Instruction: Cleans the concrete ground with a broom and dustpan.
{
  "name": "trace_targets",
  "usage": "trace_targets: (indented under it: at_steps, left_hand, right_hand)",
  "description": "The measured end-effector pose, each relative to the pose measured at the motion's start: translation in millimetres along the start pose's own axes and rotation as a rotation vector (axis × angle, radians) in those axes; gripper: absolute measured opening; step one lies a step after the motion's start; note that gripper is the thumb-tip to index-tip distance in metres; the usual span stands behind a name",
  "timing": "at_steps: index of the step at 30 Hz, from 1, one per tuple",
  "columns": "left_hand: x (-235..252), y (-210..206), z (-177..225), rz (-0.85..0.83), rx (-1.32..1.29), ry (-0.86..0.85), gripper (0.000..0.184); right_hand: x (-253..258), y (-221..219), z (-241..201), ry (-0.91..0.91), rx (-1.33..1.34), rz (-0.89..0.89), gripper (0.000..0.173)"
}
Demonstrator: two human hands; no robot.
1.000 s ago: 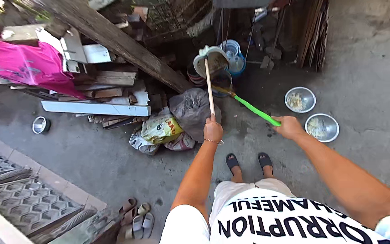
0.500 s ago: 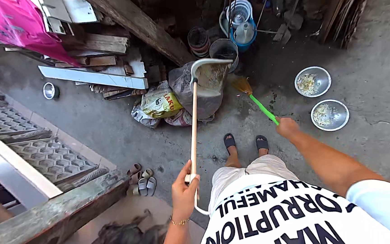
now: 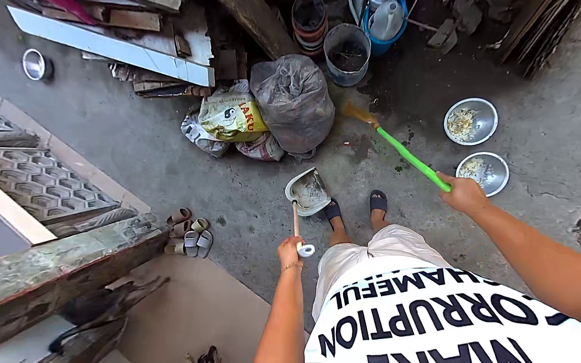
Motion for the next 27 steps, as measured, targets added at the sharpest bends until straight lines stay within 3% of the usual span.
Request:
trace_targets:
  at_steps: [3,6,10,16,20,24,27]
  left_hand:
    - [49.8,-2.6,4.2,0.032,-0.007,0.072,0.013]
    - [75.8,0.6,36.6,0.059,-0.054,0.081,0.017]
    - [89.8,19.7,60.2,0.060,-0.110,0.127,0.015]
    - [108.6,30.0,66.0,0.031,-0.180,0.136,0.013]
    - [121.1,20.3,71.0,0.027,-0.187,0.149,0.016]
    - [134.1,25.1,77.1,-0.004,-0.130,0.169,0.015]
    - [144.2,35.4,77.7,0.003,-0.172,0.164,0.019]
  right_hand:
    - [40.1,-14.5,-31.6,-0.056,-0.002,-0.038,0.057]
    - [67.9,-55.7,-66.8,-0.082,-0.063,-0.142,0.055]
    - [47.4,-101.9,-82.2,0.000,-0.091,-0.241,0.049]
    - [-30.6,-70.0,-43.3,0.019,0.052,-0.021,0.052]
    - [-17.4,-70.8,-52.2,-0.114,0.082,0.017,0.058]
    - [19.2,-125.8,-100.7,-0.195,0.035,-0.127,0.056]
    - [23.1,-176.3,-136.3,-0.081,-0.093,-0.296,0.048]
Point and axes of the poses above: each hand's wrist, its own x-axis towards the middle knuckle, its own y-axis out of the back of the hand, z = x × y, the point moved 10 cm from there along x, towards the middle knuckle, and after that the axes turned 14 degrees about -z, right-handed, at the moved point
